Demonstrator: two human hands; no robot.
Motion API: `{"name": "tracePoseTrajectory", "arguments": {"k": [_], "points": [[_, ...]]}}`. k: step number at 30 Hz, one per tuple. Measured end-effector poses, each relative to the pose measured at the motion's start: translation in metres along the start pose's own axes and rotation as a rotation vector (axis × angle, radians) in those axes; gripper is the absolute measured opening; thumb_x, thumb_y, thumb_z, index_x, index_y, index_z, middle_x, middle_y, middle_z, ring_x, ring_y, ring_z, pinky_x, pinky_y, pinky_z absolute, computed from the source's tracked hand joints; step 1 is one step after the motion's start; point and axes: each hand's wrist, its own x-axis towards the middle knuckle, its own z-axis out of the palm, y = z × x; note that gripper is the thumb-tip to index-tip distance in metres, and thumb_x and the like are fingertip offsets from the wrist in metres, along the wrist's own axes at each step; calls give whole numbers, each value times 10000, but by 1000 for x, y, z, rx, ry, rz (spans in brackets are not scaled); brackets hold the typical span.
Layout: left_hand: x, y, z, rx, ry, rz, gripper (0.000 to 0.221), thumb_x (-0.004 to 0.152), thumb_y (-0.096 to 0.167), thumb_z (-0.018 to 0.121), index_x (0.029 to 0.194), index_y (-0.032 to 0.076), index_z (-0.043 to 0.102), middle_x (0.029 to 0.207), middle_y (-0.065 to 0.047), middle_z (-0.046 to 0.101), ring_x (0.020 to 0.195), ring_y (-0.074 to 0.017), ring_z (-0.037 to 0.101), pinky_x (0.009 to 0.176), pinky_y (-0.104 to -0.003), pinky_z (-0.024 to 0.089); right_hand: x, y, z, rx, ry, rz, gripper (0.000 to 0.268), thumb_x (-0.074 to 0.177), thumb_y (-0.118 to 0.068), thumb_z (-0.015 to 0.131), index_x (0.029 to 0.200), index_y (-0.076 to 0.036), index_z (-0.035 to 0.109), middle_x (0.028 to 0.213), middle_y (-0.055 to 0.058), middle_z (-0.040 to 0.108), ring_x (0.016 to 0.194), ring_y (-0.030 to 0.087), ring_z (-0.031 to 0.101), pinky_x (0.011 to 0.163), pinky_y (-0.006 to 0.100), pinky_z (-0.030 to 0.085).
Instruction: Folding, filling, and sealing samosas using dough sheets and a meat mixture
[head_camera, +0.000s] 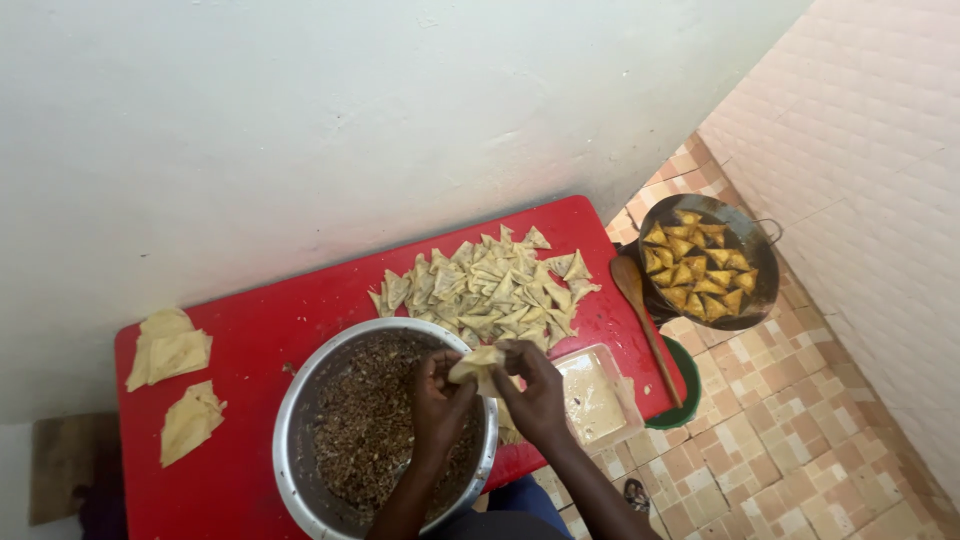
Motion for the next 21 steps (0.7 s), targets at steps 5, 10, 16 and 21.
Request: {"name": "tracePoseTrajectory", "arguments": {"k": [5,10,16,21], "points": [[2,10,-1,20,-34,-1,310,890,40,917,1135,80,731,1040,-121,818,957,-221,798,818,-338,655,2,-18,0,-258,40,-248,162,1029,-185,788,1134,-75,733,936,38,715,822,181,695,750,345,585],[9,2,-5,61,59,40,235,875,29,892,1059,81,755,963,-85,813,875,-183,752,809,-330,617,11,-15,4,-140,-21,53,296,1014,-232,778,1288,-120,778,1182,58,826,999,214,784,847,363,666],[0,40,-1,58,69,-21,194,797,-26,832,954,68,766,880,-71,811,811,-167,755,758,-307,612,2,-1,14,308,-102,599,536,818,-130,962,1316,-95,765,1336,161,824,1185,254,787,986,383,669],[-5,43,-7,75,62,-81,228,858,9,863,1040,84,749,992,-81,792,918,-194,750,801,-341,639,1,4,21,334,28,532,331,854,133,880,1133,-36,829,1036,130,888,920,248,822,833,390,692]]}}
